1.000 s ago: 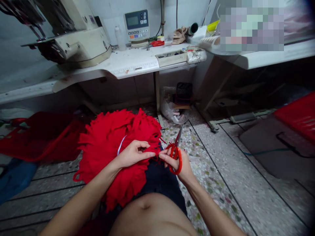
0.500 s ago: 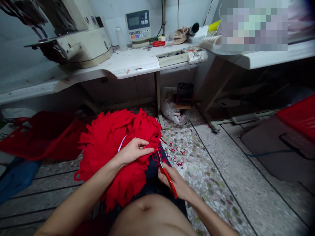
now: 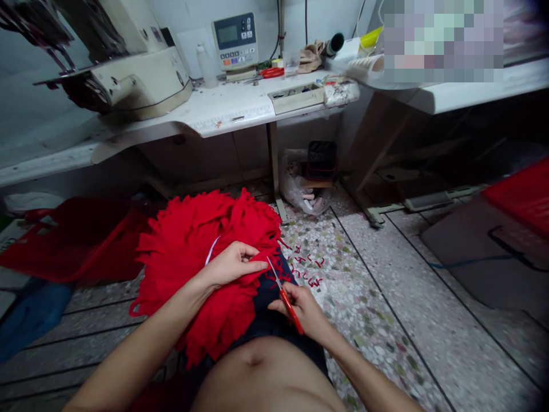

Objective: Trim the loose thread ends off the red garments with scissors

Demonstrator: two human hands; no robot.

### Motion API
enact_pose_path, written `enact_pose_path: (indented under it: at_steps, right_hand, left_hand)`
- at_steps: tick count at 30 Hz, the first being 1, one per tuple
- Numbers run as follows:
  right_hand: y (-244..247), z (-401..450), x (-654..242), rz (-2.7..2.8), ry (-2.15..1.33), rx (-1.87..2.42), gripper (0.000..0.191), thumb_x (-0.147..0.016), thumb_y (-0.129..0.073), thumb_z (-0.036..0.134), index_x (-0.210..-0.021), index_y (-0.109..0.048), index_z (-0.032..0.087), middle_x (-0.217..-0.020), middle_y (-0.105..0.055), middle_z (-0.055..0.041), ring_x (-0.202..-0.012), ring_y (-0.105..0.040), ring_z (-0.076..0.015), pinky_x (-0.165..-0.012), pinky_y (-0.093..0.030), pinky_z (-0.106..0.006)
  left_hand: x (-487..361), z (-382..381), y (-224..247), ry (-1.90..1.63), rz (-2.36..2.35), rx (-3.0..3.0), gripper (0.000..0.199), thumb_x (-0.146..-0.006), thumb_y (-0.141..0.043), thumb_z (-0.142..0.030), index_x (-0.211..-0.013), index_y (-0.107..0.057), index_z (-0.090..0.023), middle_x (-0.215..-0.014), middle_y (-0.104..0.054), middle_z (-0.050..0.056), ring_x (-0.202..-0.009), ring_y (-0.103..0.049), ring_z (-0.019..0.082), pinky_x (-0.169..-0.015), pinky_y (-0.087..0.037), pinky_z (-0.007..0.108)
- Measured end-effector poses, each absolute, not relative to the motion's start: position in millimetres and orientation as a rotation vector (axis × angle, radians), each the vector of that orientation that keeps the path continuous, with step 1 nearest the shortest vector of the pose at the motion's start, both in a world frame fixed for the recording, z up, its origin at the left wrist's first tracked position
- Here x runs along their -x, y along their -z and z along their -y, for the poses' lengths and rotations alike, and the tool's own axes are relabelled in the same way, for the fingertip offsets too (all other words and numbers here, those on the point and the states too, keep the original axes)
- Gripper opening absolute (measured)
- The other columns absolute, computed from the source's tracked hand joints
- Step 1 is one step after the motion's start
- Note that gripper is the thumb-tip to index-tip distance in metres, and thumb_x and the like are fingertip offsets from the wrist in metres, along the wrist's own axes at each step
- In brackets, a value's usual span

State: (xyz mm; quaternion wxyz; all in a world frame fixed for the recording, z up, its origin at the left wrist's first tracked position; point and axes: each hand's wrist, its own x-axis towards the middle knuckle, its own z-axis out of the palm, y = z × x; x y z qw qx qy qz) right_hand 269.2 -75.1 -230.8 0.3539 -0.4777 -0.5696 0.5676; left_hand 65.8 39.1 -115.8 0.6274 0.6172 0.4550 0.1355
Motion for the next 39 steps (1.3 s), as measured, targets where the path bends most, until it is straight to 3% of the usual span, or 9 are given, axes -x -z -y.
enact_pose_path:
  at_steps: [2,7,15,22,34,39]
  right_hand:
    - [233,79,-271,1.457,-1.492,1.227,0.05,-0.087,-0.072,0.057,-0.07,-0.041,0.022,-0.059,-0.037,0.0079,-0.055,-0.033,-0.0104,-0.051,-0.024,-0.023]
    - [224,86,-277,1.582,-1.521,1.095,0.039,-0.102,-0.051,0.054,-0.082,-0.044,0.021,-0.072,-0.043,0.005,-0.064,-0.038,-0.0121,-0.058,-0.03,-0.024]
    - [217,79,-271,1.557,-1.515,1.003,0.04,-0.103,-0.047,0.057,-0.086,-0.045,0.021,-0.077,-0.044,0.004,-0.068,-0.037,-0.0129,-0.061,-0.031,-0.025]
    - [219,74,-269,1.566,-1.465,1.028,0.04,-0.101,-0.052,0.056,-0.083,-0.044,0.021,-0.073,-0.046,0.0047,-0.064,-0.038,-0.0125,-0.058,-0.03,-0.025]
    - [243,79,-266,1.367,-1.359,1.24,0.051,-0.082,-0.079,0.051,-0.066,-0.041,0.021,-0.058,-0.034,0.0083,-0.055,-0.03,-0.0095,-0.05,-0.023,-0.023]
    - [258,87,-271,1.158,-1.411,1.267,0.05,-0.08,-0.08,0.055,-0.068,-0.044,0.022,-0.056,-0.041,0.0077,-0.051,-0.037,-0.0094,-0.047,-0.03,-0.022]
  left_hand:
    - [-65,-39,116,-0.306,-1.032,-1.429,0.042,-0.077,-0.078,-0.05,-0.089,-0.078,-0.01,-0.076,-0.07,0.004,-0.066,-0.059,0.015,-0.058,-0.042,0.021]
    - [-66,-38,115,-0.271,-0.99,-1.448,0.037,-0.081,-0.076,-0.047,-0.085,-0.077,-0.009,-0.071,-0.066,0.002,-0.062,-0.054,0.012,-0.057,-0.039,0.021]
    - [-70,-38,119,-0.209,-0.967,-1.44,0.035,-0.084,-0.075,-0.042,-0.086,-0.077,-0.008,-0.067,-0.062,0.0,-0.058,-0.048,0.009,-0.056,-0.035,0.02]
    - [-73,-37,119,-0.156,-0.94,-1.486,0.034,-0.085,-0.073,-0.039,-0.094,-0.079,-0.007,-0.071,-0.065,0.002,-0.061,-0.049,0.01,-0.058,-0.037,0.021]
    - [-75,-36,115,-0.11,-0.924,-1.547,0.034,-0.087,-0.07,-0.042,-0.083,-0.073,-0.008,-0.065,-0.058,-0.001,-0.055,-0.043,0.009,-0.054,-0.032,0.02]
    - [-72,-28,94,-0.165,-0.876,-1.649,0.029,-0.088,-0.07,-0.038,-0.08,-0.074,-0.01,-0.072,-0.06,0.0,-0.064,-0.048,0.011,-0.06,-0.038,0.021]
